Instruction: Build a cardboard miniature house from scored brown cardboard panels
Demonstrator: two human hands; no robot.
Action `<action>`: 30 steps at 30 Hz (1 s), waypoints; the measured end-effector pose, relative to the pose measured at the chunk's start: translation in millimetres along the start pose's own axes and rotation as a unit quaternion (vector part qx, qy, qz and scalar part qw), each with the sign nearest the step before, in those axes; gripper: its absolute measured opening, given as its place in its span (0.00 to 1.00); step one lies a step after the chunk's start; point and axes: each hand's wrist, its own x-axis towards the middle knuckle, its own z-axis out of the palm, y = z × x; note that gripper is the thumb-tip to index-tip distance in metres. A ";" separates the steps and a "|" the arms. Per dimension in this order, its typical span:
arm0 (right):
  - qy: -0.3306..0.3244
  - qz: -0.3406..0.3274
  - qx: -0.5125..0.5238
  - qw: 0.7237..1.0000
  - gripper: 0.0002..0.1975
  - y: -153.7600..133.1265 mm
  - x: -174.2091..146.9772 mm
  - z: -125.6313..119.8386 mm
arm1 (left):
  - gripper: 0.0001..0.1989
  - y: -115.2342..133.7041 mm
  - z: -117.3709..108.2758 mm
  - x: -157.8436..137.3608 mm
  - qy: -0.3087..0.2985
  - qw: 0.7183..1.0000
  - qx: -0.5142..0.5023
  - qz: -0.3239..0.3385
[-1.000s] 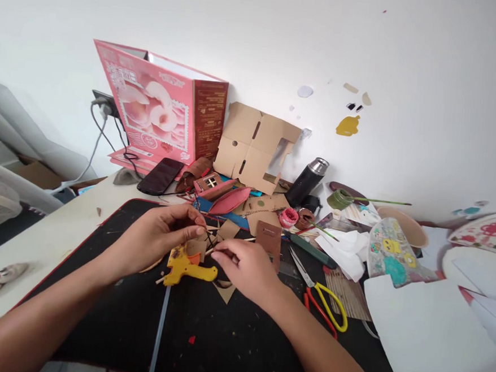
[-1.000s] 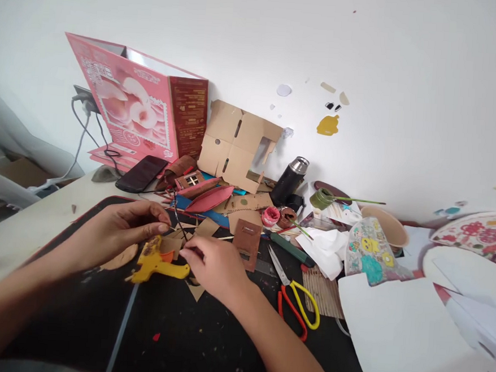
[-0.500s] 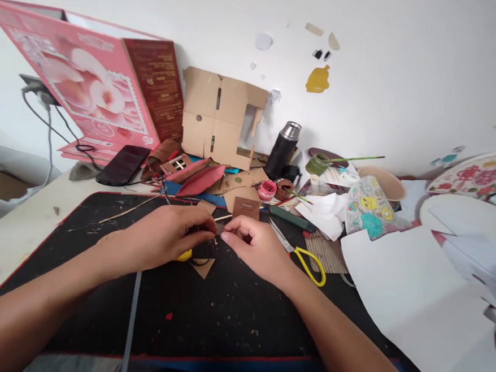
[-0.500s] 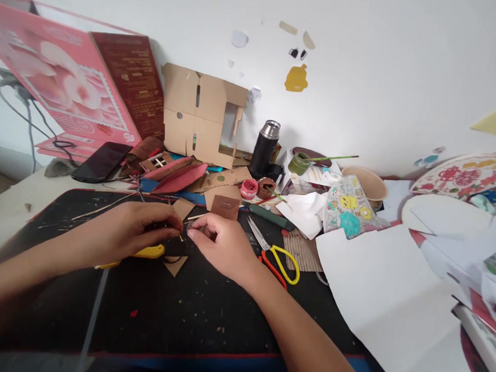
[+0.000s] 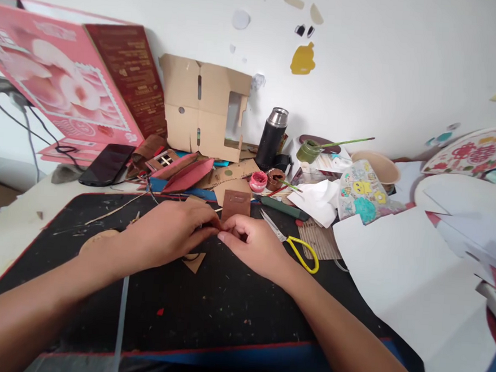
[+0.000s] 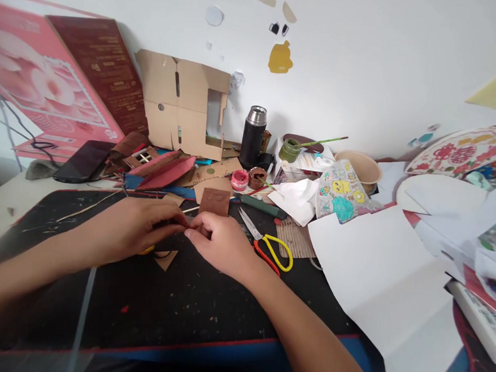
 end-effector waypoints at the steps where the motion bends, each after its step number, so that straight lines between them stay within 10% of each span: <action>1: -0.001 0.000 0.000 1.000 0.04 0.2 0.0 0.2 | 0.11 0.0 1.1 0.5 0.003 1.000 0.009 0.002; 30: 0.028 0.034 0.099 0.994 0.07 15.3 -2.6 11.6 | 0.16 -3.7 9.6 7.2 0.025 0.985 -0.139 -0.100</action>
